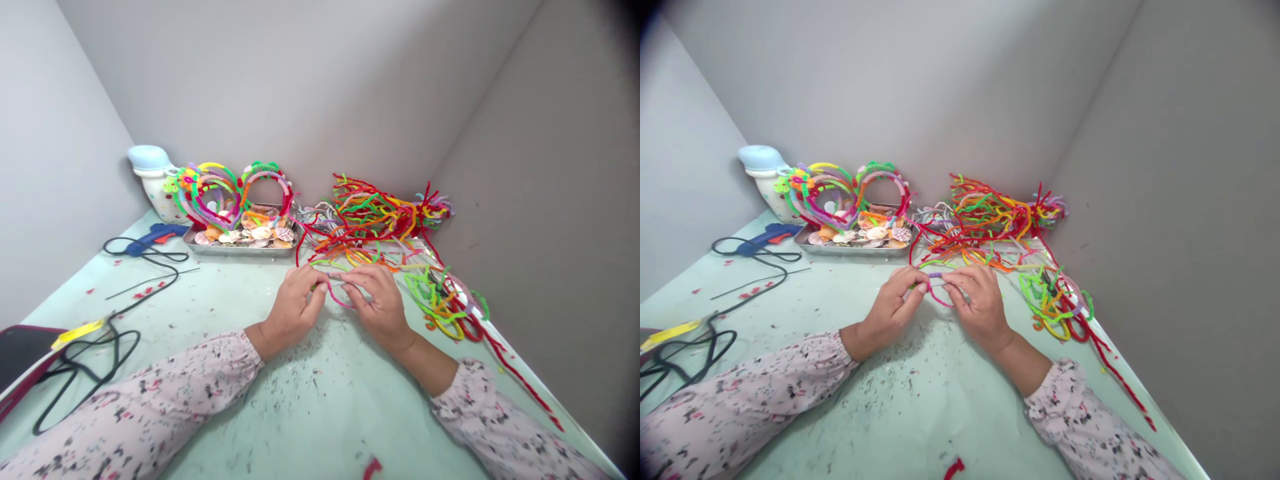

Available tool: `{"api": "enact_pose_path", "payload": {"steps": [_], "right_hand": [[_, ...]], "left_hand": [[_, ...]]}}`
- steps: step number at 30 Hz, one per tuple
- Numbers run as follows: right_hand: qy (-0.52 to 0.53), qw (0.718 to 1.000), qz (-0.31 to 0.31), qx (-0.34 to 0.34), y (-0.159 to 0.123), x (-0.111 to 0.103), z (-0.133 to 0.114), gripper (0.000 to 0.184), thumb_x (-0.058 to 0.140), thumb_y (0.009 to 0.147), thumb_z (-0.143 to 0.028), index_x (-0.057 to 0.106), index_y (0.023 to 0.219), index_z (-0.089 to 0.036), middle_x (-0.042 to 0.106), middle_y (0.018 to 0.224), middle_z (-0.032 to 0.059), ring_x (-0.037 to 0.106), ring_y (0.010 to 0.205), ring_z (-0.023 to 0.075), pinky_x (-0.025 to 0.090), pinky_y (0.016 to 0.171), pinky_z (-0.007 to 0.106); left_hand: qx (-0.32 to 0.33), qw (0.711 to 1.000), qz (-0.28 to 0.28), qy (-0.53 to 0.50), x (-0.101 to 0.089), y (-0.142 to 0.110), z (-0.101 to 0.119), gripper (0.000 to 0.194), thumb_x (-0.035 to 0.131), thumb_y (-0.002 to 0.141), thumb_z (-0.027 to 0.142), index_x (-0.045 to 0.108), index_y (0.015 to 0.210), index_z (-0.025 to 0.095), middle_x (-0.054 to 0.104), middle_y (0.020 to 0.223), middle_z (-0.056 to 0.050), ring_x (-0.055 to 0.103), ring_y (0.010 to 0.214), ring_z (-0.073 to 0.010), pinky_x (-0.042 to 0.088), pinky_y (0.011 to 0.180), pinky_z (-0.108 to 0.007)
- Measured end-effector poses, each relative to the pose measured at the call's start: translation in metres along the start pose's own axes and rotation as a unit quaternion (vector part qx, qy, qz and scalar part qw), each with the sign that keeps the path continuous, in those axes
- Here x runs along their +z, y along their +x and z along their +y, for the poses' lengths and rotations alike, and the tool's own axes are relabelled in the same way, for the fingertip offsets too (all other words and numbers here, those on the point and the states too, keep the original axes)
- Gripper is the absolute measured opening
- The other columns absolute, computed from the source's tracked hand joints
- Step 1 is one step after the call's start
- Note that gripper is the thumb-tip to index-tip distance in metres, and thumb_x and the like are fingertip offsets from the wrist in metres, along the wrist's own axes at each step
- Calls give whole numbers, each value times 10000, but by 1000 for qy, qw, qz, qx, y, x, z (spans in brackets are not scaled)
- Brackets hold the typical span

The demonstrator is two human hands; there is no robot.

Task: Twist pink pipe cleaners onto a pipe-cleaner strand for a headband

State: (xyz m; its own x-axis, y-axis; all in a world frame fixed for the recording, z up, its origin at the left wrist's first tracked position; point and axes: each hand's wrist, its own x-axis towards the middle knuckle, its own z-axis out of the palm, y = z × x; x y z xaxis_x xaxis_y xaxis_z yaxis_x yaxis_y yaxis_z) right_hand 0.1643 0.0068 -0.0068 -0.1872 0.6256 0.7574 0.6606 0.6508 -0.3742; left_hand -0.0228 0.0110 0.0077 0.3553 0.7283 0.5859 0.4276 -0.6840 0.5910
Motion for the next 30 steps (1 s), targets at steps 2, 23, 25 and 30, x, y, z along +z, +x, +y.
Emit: {"api": "enact_pose_path", "payload": {"steps": [2, 23, 25, 30], "right_hand": [[-3, 1000, -4, -3, 0, 0, 0, 212, 610, 833, -219, 652, 1029, -292, 640, 965, 26, 567, 957, 201, 439, 873, 399], [1, 1000, 7, 0, 1, 0, -1, 168, 620, 830, -208, 656, 986, -260, 638, 920, 30, 573, 911, 191, 461, 826, 384], [6, 1000, 7, 1, 1, -1, -2, 162, 622, 827, -203, 657, 976, -256, 640, 905, 28, 574, 895, 188, 462, 818, 379], [12, 1000, 8, 6, 1, -1, -3, 144, 621, 823, -198, 659, 952, -248, 651, 887, 25, 579, 881, 188, 459, 814, 378]], "left_hand": [[2, 1000, -11, -4, -1, 0, 0, 160, 401, 917, 199, 549, 866, 170, 572, 815, -23, 519, 823, -162, 373, 812, -323], [12, 1000, -5, 12, 2, 0, 0, 82, 472, 839, 132, 516, 895, 173, 554, 838, -30, 504, 828, -180, 372, 799, -331], [12, 1000, 20, 20, 3, 0, 0, 107, 473, 845, 126, 527, 924, 173, 565, 851, -30, 510, 838, -179, 368, 810, -334], [21, 999, 41, 15, 3, 0, 0, 164, 474, 861, 142, 542, 1003, 187, 589, 935, -44, 522, 920, -194, 369, 874, -354]]}}
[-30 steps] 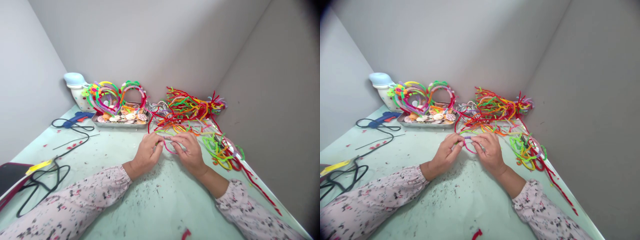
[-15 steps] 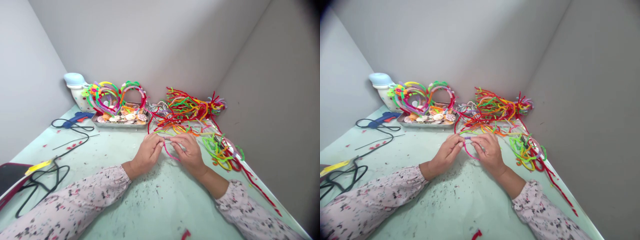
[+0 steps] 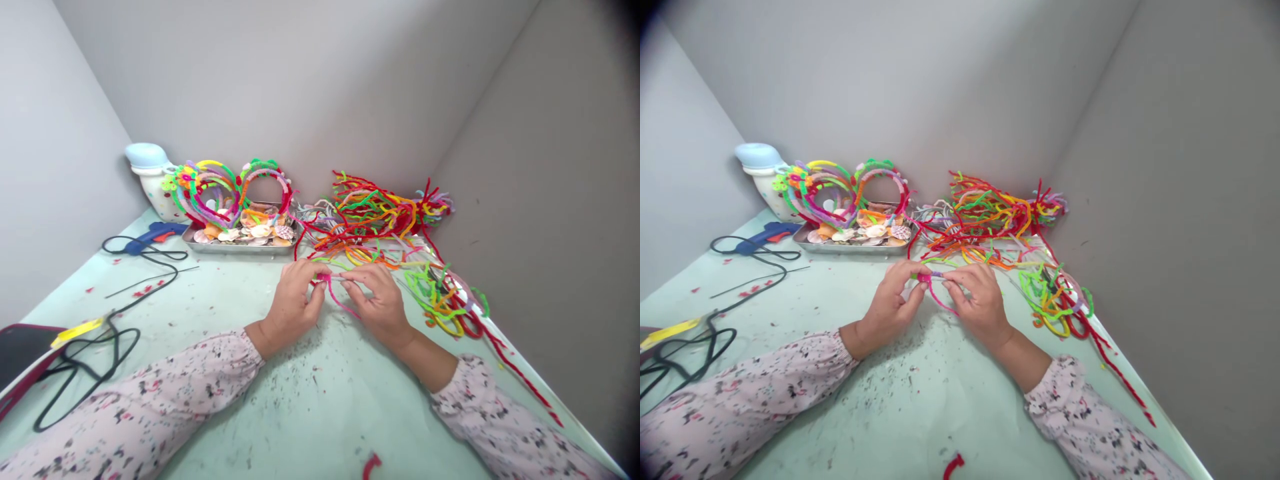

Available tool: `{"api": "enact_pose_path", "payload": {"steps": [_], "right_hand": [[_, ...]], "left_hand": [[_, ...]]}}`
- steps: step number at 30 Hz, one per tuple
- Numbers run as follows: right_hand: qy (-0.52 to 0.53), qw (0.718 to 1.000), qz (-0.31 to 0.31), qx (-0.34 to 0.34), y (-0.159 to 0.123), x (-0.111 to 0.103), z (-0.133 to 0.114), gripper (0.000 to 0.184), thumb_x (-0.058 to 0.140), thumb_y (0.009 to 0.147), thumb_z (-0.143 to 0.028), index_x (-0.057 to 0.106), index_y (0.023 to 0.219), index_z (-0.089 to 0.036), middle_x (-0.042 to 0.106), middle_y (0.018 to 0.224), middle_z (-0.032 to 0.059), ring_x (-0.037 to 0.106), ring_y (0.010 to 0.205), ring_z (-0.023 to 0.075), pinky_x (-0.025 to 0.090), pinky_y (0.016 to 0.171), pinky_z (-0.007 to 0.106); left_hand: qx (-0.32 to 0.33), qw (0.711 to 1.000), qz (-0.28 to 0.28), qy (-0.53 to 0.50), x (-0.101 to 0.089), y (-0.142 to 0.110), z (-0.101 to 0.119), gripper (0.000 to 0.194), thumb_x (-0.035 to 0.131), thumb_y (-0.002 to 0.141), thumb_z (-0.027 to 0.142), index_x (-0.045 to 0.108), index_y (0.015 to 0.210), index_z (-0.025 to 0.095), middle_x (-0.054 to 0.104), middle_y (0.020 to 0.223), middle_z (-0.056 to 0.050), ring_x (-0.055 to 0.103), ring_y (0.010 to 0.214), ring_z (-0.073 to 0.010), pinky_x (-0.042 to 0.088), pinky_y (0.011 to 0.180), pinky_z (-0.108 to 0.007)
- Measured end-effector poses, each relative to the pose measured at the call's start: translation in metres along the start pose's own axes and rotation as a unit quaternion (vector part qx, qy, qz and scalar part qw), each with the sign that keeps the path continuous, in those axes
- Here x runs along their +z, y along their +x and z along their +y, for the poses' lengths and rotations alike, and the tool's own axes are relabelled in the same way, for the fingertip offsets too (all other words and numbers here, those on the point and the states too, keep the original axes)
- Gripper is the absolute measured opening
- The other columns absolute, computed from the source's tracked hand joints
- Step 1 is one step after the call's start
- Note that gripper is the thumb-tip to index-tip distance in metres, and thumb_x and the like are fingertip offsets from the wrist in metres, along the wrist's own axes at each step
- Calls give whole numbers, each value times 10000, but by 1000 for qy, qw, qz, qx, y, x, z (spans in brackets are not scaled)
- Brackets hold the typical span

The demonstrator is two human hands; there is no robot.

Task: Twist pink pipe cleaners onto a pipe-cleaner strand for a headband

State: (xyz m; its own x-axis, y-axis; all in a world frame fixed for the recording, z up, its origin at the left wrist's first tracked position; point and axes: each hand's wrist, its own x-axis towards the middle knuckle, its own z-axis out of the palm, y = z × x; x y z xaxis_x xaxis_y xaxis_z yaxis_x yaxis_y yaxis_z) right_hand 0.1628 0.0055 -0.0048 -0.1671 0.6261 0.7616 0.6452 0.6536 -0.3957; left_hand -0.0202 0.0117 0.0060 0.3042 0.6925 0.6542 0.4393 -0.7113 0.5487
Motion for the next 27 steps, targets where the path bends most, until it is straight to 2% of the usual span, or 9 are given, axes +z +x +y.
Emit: {"api": "enact_pose_path", "payload": {"steps": [8, 19, 27], "right_hand": [[9, 1000, 1, 2, 1, 0, -1, 151, 613, 821, -181, 649, 956, -238, 654, 893, 28, 577, 880, 185, 456, 814, 379], [36, 999, -26, -26, 1, -2, -5, 173, 593, 812, -158, 642, 960, -235, 661, 894, 25, 578, 882, 188, 449, 804, 376], [52, 997, -52, 4, 2, -4, -8, 136, 544, 840, -197, 640, 928, -238, 651, 881, 34, 579, 875, 199, 453, 802, 380]], "left_hand": [[-32, 999, 5, -21, -3, 0, -2, 158, 413, 913, 218, 537, 1001, 173, 565, 970, -70, 514, 950, -201, 397, 870, -358], [19, 998, -53, -15, 0, -1, 0, 130, 426, 911, 210, 540, 968, 185, 603, 917, -54, 532, 906, -192, 384, 858, -360], [16, 999, -49, -15, 0, -2, 0, 134, 434, 904, 205, 534, 989, 178, 612, 932, -62, 537, 913, -194, 395, 869, -366]]}}
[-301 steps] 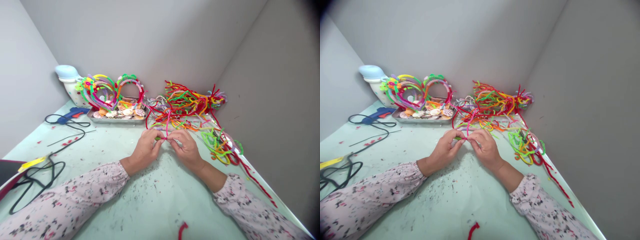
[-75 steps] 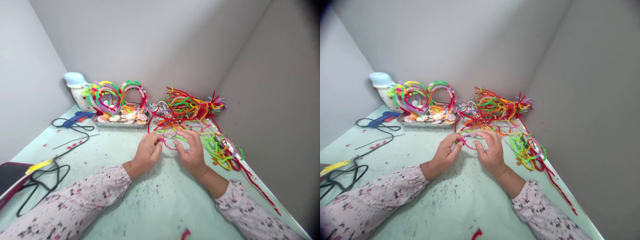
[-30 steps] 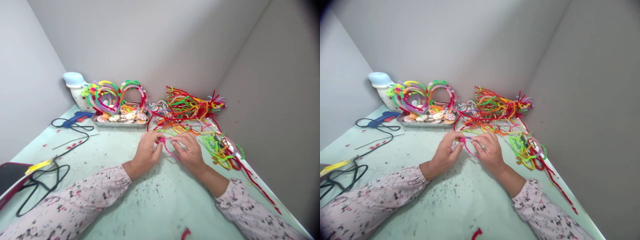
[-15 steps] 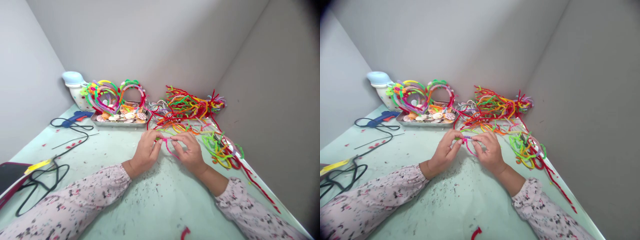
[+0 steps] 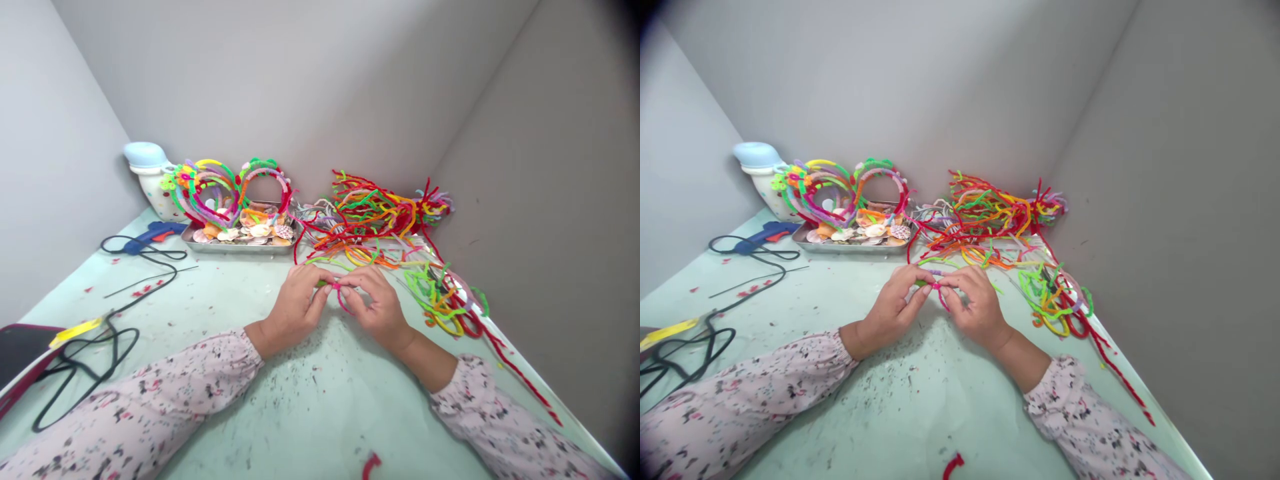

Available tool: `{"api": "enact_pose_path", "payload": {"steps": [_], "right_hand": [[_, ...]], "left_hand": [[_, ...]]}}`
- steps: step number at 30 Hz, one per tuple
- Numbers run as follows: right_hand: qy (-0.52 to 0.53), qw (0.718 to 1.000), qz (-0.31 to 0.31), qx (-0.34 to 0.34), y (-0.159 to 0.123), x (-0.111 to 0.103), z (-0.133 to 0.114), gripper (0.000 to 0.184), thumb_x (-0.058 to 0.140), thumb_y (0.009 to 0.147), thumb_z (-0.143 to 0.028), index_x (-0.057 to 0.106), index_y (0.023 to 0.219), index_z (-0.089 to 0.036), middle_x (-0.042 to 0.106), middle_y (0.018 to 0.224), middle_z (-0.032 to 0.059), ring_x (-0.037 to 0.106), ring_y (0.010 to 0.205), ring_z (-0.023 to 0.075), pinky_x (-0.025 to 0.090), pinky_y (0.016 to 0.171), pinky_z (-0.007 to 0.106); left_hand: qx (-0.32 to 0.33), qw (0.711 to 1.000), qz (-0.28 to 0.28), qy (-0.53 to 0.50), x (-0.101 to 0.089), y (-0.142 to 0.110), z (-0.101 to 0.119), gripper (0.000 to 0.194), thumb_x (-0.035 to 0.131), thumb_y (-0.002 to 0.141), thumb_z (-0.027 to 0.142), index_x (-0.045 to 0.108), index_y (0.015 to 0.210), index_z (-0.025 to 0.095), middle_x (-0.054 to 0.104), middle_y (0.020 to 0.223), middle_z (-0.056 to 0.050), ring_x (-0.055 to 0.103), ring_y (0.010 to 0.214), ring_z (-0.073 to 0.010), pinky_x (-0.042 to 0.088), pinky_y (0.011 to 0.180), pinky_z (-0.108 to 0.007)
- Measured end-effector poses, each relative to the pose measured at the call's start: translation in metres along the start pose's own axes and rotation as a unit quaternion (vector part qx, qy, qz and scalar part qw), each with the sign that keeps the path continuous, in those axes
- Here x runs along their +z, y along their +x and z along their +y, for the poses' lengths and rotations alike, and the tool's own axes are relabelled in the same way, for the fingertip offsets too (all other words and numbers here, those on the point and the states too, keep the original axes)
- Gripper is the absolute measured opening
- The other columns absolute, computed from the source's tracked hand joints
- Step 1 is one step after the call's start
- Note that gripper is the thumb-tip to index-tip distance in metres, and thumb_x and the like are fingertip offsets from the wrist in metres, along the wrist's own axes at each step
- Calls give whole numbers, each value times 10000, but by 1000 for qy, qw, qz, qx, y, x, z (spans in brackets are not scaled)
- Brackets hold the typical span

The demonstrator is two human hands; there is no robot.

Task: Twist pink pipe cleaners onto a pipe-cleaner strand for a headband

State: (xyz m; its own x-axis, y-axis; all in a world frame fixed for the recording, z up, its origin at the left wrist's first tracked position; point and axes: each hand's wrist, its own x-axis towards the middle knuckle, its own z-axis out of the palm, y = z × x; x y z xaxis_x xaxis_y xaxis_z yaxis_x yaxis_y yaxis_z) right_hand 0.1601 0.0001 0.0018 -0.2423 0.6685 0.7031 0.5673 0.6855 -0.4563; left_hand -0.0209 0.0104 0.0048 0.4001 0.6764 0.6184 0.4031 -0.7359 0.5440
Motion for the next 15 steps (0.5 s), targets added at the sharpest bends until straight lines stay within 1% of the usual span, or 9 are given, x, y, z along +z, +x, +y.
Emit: {"api": "enact_pose_path", "payload": {"steps": [4, 9, 12, 15], "right_hand": [[5, 999, -31, 21, 0, 0, 0, 134, 497, 872, -229, 629, 897, -225, 645, 873, 34, 571, 875, 199, 425, 813, 382], [14, 998, -44, 48, -1, 1, 1, 162, 456, 900, -259, 598, 838, -210, 603, 832, 29, 550, 849, 189, 409, 802, 359], [21, 997, -44, 61, -1, 1, 2, 175, 441, 910, -262, 591, 839, -206, 589, 833, 29, 544, 865, 187, 407, 806, 352], [23, 997, -46, 56, -2, 1, 3, 172, 448, 909, -262, 588, 825, -208, 588, 815, 26, 544, 855, 187, 409, 804, 356]], "left_hand": [[-5, 1000, 9, -7, 0, -1, 0, 167, 457, 874, 181, 510, 1033, 176, 610, 991, -76, 541, 959, -205, 406, 886, -369], [-7, 1000, 5, -10, -1, -1, -1, 225, 473, 825, 114, 513, 1037, 179, 604, 991, -63, 542, 952, -197, 404, 880, -356], [-2, 1000, -7, -4, -1, 0, 0, 170, 473, 841, 141, 528, 996, 182, 604, 963, -57, 540, 932, -198, 394, 872, -359], [-4, 1000, -22, 8, -1, 1, 0, 102, 476, 866, 186, 548, 938, 178, 602, 908, -47, 537, 898, -192, 384, 860, -356]]}}
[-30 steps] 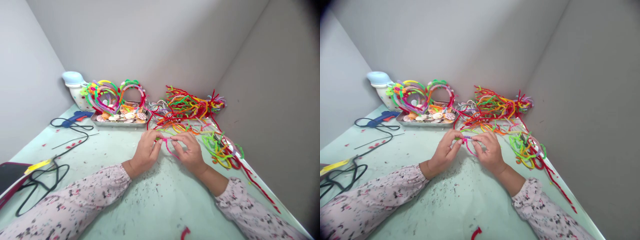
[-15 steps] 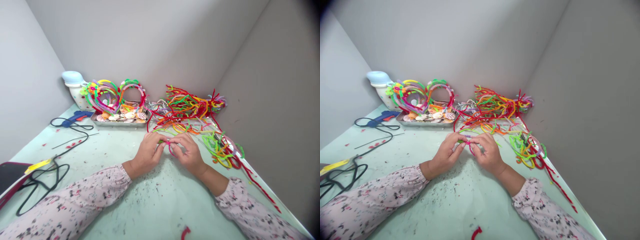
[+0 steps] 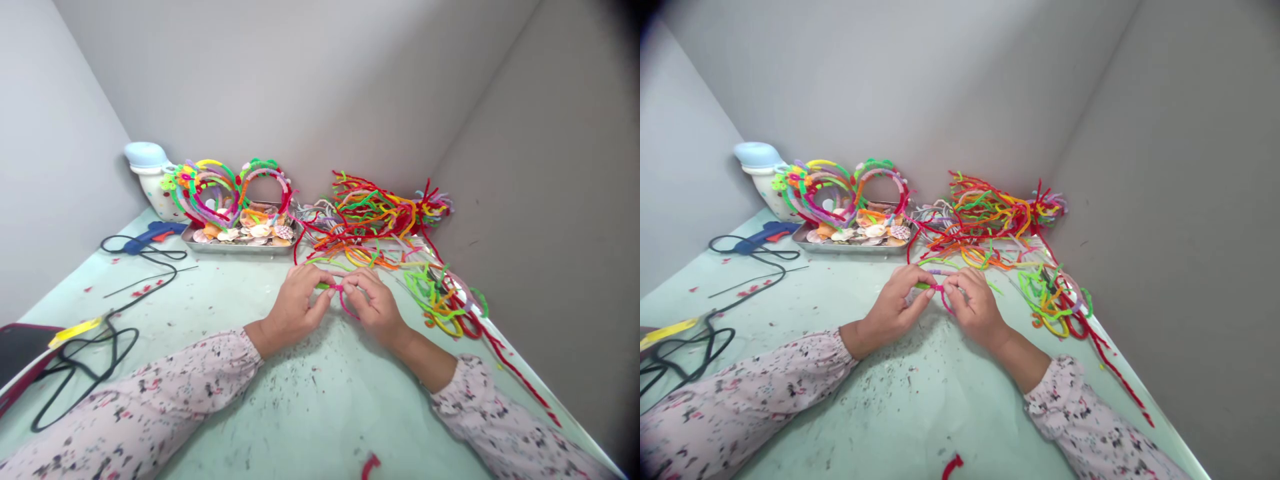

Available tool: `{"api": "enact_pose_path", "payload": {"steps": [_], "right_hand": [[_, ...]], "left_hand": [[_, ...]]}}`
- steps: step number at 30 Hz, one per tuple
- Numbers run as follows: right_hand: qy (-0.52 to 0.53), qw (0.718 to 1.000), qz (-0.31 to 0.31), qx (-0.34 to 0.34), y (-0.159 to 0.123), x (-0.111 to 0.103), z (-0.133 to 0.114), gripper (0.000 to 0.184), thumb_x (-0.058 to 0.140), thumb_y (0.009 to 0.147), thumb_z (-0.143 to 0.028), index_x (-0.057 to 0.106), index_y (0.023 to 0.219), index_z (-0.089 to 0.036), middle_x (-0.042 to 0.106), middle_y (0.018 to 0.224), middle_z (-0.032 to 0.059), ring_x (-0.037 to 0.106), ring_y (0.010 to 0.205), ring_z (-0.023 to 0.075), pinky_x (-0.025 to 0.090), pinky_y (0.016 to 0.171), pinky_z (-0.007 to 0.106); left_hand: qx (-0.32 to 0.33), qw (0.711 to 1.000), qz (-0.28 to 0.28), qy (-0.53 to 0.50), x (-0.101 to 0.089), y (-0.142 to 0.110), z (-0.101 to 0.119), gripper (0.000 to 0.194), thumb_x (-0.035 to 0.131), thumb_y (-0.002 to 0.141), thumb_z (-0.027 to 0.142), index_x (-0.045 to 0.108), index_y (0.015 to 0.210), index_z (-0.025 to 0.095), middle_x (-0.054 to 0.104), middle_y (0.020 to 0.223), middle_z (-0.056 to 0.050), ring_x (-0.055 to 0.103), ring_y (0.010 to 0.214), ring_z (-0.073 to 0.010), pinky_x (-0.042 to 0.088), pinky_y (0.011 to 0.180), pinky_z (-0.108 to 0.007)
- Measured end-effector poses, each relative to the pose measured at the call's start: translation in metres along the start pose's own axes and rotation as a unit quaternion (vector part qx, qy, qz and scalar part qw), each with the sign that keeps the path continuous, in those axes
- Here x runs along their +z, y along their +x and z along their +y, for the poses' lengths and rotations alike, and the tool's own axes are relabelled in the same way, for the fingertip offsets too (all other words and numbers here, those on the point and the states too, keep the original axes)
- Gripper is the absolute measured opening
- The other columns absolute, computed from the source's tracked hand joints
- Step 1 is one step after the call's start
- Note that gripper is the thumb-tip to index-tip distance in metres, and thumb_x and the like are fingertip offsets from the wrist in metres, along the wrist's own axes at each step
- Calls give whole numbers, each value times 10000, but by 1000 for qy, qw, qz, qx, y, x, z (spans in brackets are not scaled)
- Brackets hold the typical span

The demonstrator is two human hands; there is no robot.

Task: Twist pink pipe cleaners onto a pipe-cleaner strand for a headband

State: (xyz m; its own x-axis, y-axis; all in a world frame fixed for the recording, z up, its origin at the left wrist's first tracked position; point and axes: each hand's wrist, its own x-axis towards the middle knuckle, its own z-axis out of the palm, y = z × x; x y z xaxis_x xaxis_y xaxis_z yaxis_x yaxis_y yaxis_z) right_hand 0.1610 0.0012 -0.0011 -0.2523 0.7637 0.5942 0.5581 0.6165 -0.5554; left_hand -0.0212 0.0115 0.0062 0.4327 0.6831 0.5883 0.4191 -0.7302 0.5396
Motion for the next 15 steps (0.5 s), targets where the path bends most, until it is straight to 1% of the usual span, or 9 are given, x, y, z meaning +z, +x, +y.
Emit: {"api": "enact_pose_path", "payload": {"steps": [2, 4, 7, 11, 15], "right_hand": [[-2, 1000, 1, -10, 0, 0, 0, 148, 469, 899, -259, 595, 836, -215, 598, 816, 25, 548, 849, 189, 412, 805, 363], [-4, 1000, 11, -21, 0, -1, -1, 112, 494, 885, -245, 604, 896, -227, 620, 867, 30, 556, 878, 194, 416, 821, 375], [-12, 999, 31, -38, 0, -1, -2, 144, 521, 860, -211, 601, 976, -239, 634, 946, 38, 563, 920, 201, 421, 833, 386], [-40, 996, 48, -64, 0, 1, 0, 157, 548, 833, -183, 610, 962, -249, 649, 938, 30, 577, 916, 201, 433, 820, 383], [-68, 993, 56, -77, 1, 3, 5, 119, 577, 824, -210, 618, 926, -255, 669, 901, 19, 585, 889, 199, 433, 804, 381]], "left_hand": [[-3, 1000, 2, 0, 0, 0, 0, 95, 468, 882, 208, 550, 919, 178, 603, 890, -43, 537, 885, -188, 381, 856, -353], [-5, 1000, 9, -5, 0, 0, -1, 105, 452, 897, 220, 546, 923, 182, 606, 892, -43, 537, 879, -185, 379, 858, -352], [-7, 1000, 22, -16, 0, -1, -1, 117, 439, 908, 230, 542, 939, 184, 605, 896, -42, 535, 878, -181, 377, 864, -349], [-14, 999, 30, -23, -1, -1, -1, 134, 426, 914, 241, 544, 940, 184, 607, 892, -44, 536, 887, -183, 383, 860, -347], [-13, 999, 21, -20, -1, -1, 1, 123, 433, 903, 231, 543, 929, 182, 609, 888, -50, 539, 875, -188, 384, 847, -354]]}}
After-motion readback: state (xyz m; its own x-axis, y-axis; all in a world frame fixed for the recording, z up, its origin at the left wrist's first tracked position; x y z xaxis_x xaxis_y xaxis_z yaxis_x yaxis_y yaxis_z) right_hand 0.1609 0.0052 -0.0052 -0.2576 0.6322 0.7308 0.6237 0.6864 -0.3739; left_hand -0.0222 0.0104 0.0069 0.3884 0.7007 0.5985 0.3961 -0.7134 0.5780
